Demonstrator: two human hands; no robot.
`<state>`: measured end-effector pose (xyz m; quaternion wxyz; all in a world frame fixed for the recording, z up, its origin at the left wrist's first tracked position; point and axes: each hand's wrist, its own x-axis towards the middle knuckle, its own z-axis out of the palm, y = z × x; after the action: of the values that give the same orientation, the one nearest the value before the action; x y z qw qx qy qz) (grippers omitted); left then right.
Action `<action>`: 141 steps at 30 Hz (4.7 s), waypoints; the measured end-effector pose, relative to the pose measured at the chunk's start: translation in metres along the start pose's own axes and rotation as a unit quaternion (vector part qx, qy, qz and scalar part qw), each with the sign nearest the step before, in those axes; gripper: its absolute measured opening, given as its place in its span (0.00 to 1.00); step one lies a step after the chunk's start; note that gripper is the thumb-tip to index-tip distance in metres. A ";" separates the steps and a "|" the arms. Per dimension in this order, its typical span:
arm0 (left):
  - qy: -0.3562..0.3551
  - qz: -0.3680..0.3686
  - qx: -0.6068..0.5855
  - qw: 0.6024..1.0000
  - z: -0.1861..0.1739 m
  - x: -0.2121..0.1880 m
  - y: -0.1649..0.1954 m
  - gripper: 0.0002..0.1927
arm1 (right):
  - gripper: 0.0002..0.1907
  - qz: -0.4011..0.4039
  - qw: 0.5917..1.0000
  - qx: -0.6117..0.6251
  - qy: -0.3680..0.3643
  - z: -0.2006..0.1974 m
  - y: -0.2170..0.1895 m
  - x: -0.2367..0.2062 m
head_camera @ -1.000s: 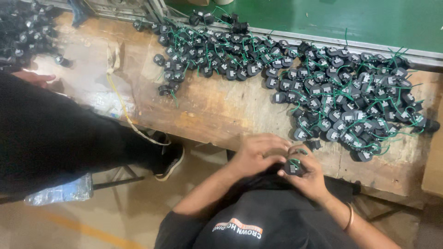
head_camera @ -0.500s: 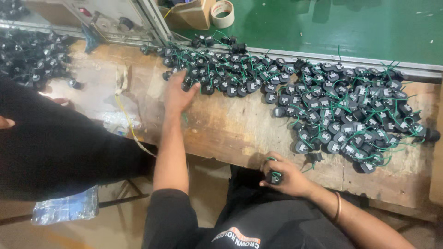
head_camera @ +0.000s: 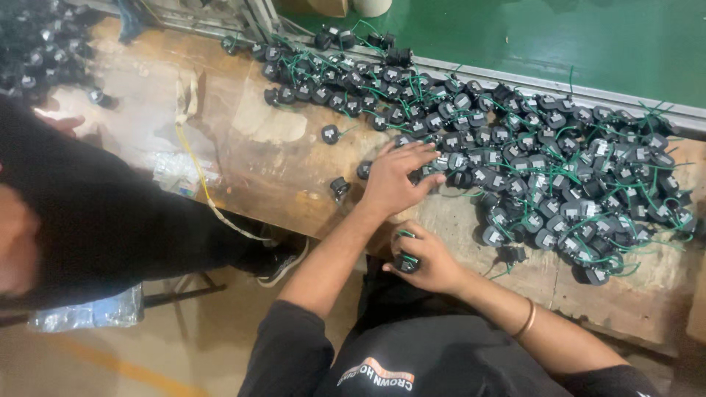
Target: The person picks up black power adapters with green cords from a pile on the workbench, coils each cord around the adapter by hand, and places the coiled units into a cardboard box beside the bench, repeating this for many units throughout the clip.
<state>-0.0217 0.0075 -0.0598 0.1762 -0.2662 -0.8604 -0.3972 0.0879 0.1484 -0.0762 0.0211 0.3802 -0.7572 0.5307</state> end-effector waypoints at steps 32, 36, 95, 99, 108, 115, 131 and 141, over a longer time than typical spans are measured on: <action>0.027 -0.062 0.096 0.993 -0.083 0.013 -0.111 0.34 | 0.16 0.022 0.992 -0.113 -0.056 0.006 0.006 -0.009; 0.023 -0.073 0.119 0.990 -0.053 0.003 -0.080 0.35 | 0.16 -0.043 0.983 -0.163 -0.070 0.009 0.004 -0.008; -0.094 -0.007 -0.007 0.996 -0.008 0.212 -0.015 0.17 | 0.15 -0.017 0.986 -0.135 -0.094 0.003 0.011 -0.025; -0.201 -0.080 0.178 0.960 0.008 0.240 -0.011 0.41 | 0.16 0.010 0.987 -0.122 -0.105 0.000 0.007 -0.024; -0.399 -0.033 0.161 0.902 0.026 0.204 0.012 0.36 | 0.16 -0.011 0.989 -0.118 -0.085 0.006 0.013 -0.022; -0.437 0.064 0.208 0.873 0.050 0.155 0.038 0.42 | 0.15 -0.097 0.981 -0.154 -0.062 0.004 0.017 -0.018; -0.361 0.174 0.037 0.916 0.010 0.098 0.017 0.34 | 0.12 -0.040 0.992 -0.112 -0.048 -0.012 0.002 -0.053; 0.014 -0.222 -0.030 0.975 -0.094 0.067 -0.103 0.27 | 0.14 -0.026 0.992 -0.112 -0.053 -0.012 -0.001 -0.045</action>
<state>-0.1281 -0.1001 -0.0269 0.0878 -0.0683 -0.8833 -0.4555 0.1159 0.1828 -0.0904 0.0372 0.4227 -0.8016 0.4212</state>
